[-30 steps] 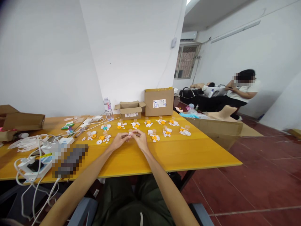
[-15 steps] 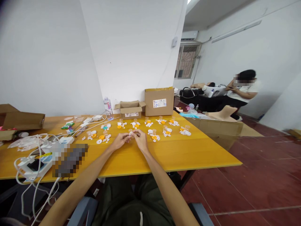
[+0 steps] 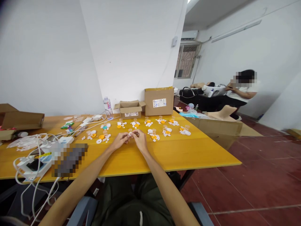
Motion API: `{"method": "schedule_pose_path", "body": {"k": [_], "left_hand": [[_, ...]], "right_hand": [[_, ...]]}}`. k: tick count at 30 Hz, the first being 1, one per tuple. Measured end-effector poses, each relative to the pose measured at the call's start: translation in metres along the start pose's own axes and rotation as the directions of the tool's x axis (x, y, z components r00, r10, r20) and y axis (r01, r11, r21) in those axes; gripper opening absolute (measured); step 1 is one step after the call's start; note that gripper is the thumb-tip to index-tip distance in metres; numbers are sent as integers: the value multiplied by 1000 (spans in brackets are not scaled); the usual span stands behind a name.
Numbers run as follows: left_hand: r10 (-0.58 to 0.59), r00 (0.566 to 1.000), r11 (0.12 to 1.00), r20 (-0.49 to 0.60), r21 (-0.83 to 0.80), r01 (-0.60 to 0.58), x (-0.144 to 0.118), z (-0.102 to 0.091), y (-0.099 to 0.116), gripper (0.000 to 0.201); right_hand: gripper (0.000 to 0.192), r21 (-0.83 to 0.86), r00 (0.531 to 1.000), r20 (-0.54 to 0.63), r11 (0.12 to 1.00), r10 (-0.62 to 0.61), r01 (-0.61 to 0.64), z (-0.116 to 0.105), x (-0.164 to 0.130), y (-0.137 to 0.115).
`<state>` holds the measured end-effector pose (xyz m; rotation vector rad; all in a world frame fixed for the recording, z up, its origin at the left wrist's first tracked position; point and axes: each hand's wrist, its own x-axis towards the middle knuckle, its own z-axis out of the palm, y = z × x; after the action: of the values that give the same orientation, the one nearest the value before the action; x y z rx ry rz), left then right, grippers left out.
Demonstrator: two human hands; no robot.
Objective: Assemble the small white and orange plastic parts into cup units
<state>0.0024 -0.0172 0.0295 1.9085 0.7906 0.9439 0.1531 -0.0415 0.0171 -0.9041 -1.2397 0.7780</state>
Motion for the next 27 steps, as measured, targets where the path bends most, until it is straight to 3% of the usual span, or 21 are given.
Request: {"method": "schedule_pose_path", "body": {"k": [27], "left_hand": [[-50,999,997,4,-51,50,1,1,-3,31]], "right_hand": [[14,-143,992,-23,982,-127,123,-1,-1,3]]}}
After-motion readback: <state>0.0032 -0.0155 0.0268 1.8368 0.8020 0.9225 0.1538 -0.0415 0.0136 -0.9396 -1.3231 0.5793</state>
